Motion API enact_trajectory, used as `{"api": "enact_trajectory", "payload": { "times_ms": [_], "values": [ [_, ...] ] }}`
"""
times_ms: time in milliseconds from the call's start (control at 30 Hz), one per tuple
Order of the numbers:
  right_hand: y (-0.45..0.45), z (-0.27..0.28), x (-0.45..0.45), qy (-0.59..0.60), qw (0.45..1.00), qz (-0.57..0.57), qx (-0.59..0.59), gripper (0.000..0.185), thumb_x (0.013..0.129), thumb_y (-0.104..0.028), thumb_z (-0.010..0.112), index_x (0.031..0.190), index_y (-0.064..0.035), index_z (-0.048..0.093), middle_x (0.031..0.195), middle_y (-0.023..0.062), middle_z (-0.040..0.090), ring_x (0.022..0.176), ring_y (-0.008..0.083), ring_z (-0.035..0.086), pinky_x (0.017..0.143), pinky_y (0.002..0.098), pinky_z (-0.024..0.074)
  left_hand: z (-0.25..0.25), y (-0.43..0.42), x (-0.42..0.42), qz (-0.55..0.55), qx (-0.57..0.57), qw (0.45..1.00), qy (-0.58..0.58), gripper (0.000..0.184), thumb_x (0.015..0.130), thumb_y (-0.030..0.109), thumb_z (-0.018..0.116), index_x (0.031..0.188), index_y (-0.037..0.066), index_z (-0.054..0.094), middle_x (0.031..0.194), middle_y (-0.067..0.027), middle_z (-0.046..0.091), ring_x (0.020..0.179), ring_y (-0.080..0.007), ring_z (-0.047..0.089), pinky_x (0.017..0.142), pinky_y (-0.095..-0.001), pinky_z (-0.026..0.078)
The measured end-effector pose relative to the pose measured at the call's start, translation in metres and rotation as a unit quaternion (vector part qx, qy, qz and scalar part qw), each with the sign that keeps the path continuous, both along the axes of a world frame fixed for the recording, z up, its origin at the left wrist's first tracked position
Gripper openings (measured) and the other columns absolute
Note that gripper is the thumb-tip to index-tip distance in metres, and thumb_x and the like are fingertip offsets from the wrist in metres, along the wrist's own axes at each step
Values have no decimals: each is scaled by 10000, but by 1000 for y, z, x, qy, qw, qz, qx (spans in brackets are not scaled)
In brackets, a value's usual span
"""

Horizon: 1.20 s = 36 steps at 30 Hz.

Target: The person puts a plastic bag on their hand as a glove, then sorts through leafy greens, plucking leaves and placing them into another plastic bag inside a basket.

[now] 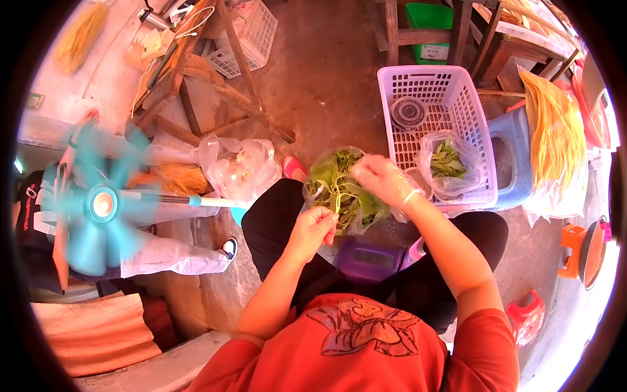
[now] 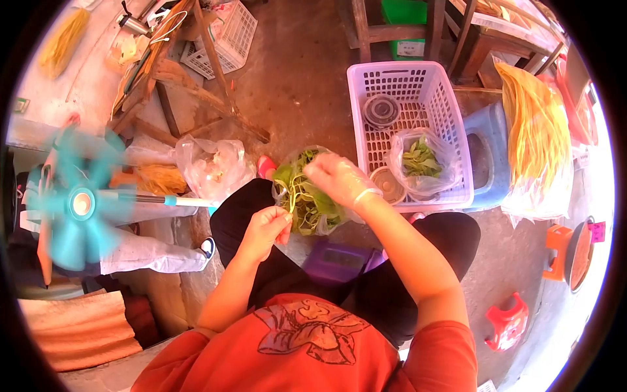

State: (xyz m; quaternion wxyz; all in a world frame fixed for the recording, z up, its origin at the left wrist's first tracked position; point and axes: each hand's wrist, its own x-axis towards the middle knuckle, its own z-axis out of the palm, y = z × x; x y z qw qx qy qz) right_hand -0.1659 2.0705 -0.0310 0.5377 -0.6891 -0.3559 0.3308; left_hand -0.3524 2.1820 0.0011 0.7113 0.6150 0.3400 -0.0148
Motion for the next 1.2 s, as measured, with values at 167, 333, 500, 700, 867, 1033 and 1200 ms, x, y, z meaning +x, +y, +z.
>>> {"api": "enact_trajectory", "payload": {
  "times_ms": [167,333,500,700,867,1033,1200],
  "values": [
    [-3,2,-10,-224,969,100,6,220,877,-208,495,846,-11,587,861,169,608,847,349,582,746,433,455,-2,-3,12,-2,32,999,3,143,880,154,561,803,34,557,624,-8,533,485,-74,470,457,-200,354],
    [1,9,-11,-410,900,89,-121,137,845,-120,480,847,-16,569,883,184,593,867,385,556,735,446,451,-7,-6,13,-4,57,998,-3,148,890,155,549,808,31,553,629,-3,522,493,-71,455,458,-204,341],
    [-2,0,8,-204,974,-80,54,154,874,-139,468,893,-21,565,876,168,609,861,355,581,733,411,467,0,-1,3,-25,-71,997,-35,146,914,158,525,843,30,538,678,-12,511,532,-89,443,485,-210,337],
    [-1,16,-2,-81,984,89,133,247,902,-200,510,1032,-4,586,926,120,631,857,206,585,800,322,452,15,11,-1,-14,-229,967,-109,183,936,200,497,836,48,518,694,-20,482,545,-105,419,512,-225,340],
    [1,13,-3,-28,984,143,105,231,885,-207,542,982,-15,626,886,136,638,824,221,600,760,321,461,24,23,0,12,-271,951,-147,188,938,206,492,830,54,512,681,-14,465,532,-98,395,510,-224,329],
    [1,21,-6,-50,987,123,94,199,851,-194,574,882,-11,646,773,123,630,722,241,598,674,335,464,19,26,-1,27,-266,953,-142,190,936,206,496,828,51,511,677,-12,459,527,-98,389,503,-220,318],
    [8,16,-15,-140,990,21,21,168,786,-173,568,788,-14,622,758,169,606,718,334,590,654,387,465,2,21,0,24,-244,963,-114,172,924,205,521,859,46,523,692,-15,470,546,-99,406,509,-220,327]
  ]
}}
